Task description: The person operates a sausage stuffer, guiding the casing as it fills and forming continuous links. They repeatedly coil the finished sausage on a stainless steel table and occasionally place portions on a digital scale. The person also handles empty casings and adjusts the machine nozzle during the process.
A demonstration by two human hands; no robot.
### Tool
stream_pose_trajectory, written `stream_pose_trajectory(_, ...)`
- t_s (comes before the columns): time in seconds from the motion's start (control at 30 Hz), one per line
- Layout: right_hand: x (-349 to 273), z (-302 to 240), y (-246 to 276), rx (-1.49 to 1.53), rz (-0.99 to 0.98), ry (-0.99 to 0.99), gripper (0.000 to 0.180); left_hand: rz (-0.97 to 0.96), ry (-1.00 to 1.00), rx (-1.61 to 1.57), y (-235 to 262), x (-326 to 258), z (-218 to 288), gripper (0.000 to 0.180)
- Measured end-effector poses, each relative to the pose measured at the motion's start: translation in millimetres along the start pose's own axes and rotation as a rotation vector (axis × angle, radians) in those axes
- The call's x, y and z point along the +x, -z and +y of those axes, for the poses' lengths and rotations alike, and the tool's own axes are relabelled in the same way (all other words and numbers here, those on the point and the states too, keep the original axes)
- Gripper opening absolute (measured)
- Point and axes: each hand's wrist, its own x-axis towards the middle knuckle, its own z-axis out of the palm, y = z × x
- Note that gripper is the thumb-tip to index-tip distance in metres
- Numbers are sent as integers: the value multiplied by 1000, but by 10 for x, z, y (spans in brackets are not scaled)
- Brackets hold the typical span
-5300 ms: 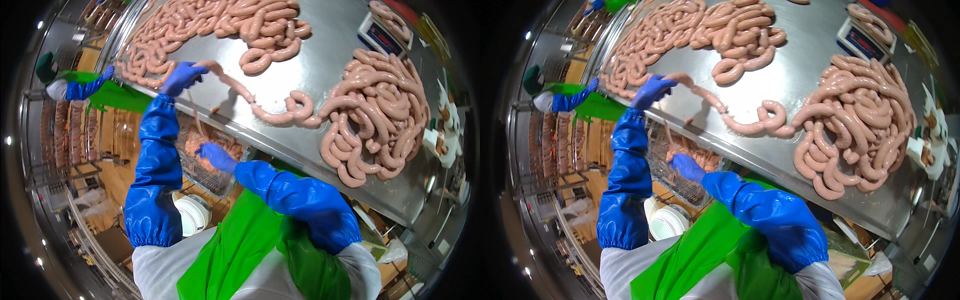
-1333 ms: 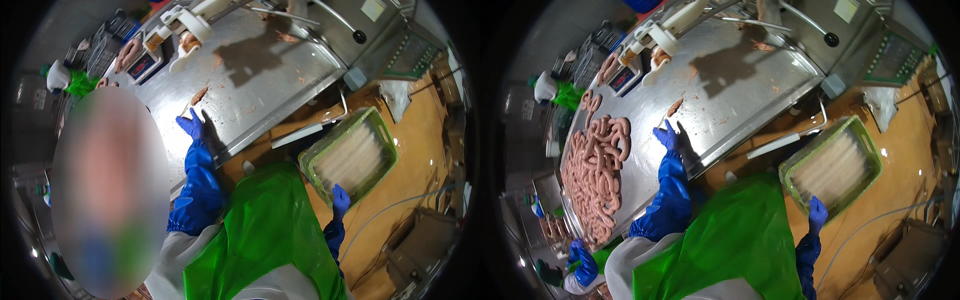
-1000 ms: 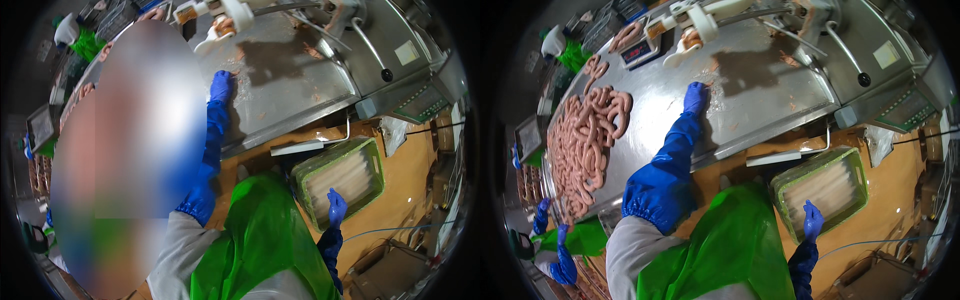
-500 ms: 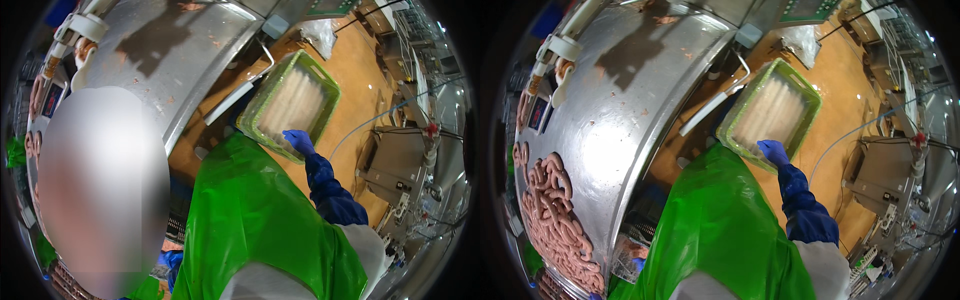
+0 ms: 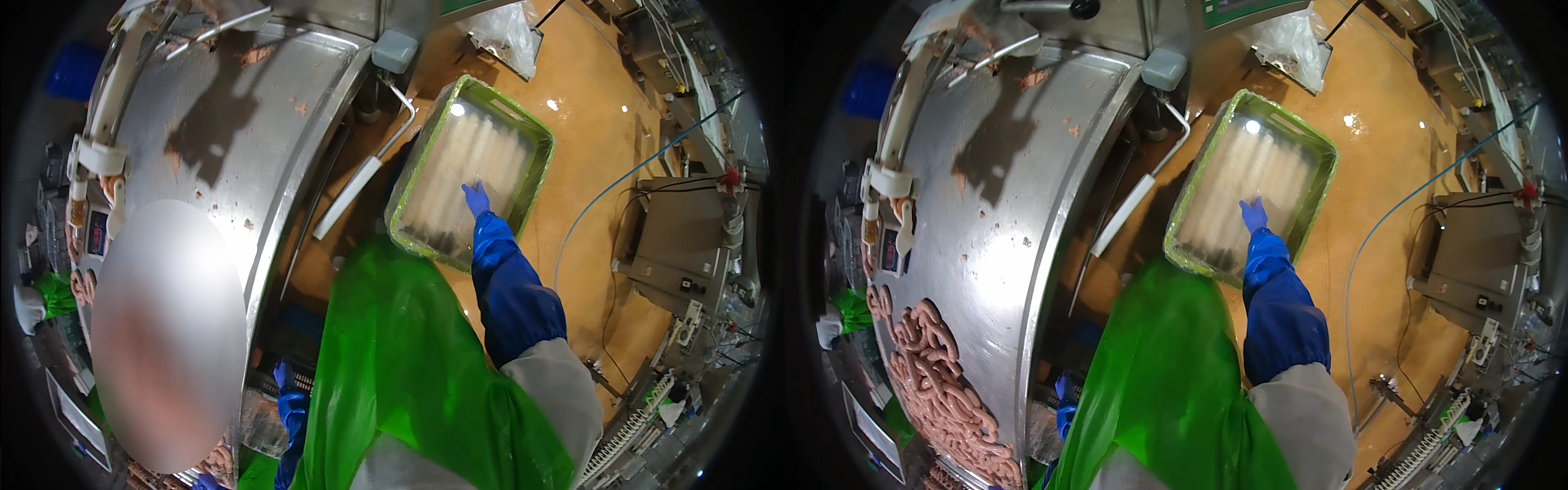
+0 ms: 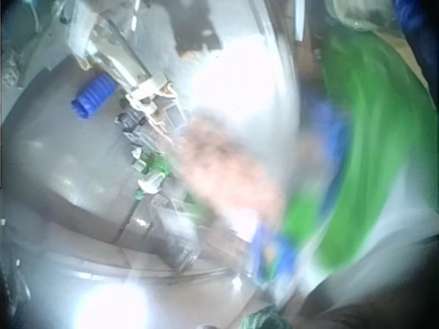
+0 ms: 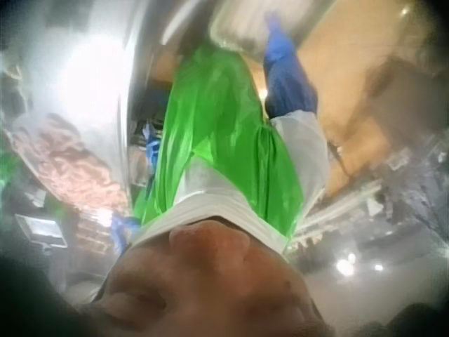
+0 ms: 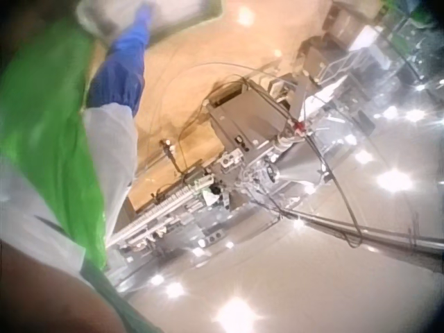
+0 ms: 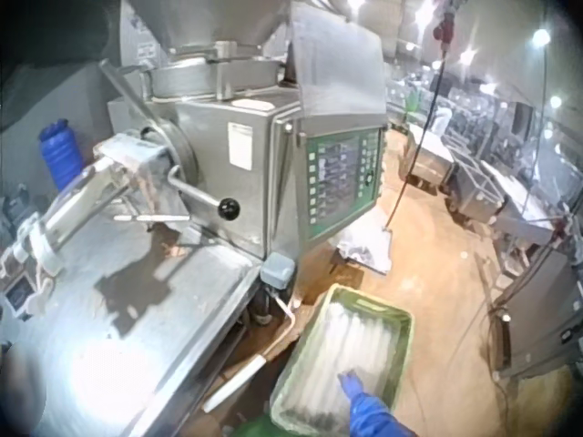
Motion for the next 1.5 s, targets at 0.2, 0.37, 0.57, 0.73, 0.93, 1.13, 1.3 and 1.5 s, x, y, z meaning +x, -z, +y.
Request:
stream_pose_trajectory(0.2,431,-183,-424,483,-113,72,74,-42,-336,267,-1106,-463,1550,44)
stream_pose_trajectory(0.37,-315,-855,154,1016,-448,-240,43,-291,-728,581,-2278,-772,2398,39)
stream_pose_trajectory(0.57,-1480,-2334,414,1310,-485,4,41,-625,-1033,822,-4002,-1954,2969,57)
stream_pose_trajectory(0.73,-2462,-3240,21,1075,-678,337,50,-214,-1181,630,-3749,-2221,3619,68)
stream_pose_trajectory(0.93,-1962,-4511,-93,929,-603,380,36,250,-1123,568,-2071,-2007,3857,70)
stream_pose_trajectory(1.13,-2738,-5080,-1758,1126,-1139,394,33,373,-1028,494,-939,-2148,3675,47)
stream_pose_trajectory(1.3,-3534,-4572,-2127,284,-1470,402,42,404,-835,287,11,-1674,3057,57)
stream_pose_trajectory(1.5,-1788,-6330,-1670,-440,682,1574,69,453,-749,134,997,-1505,2450,54)
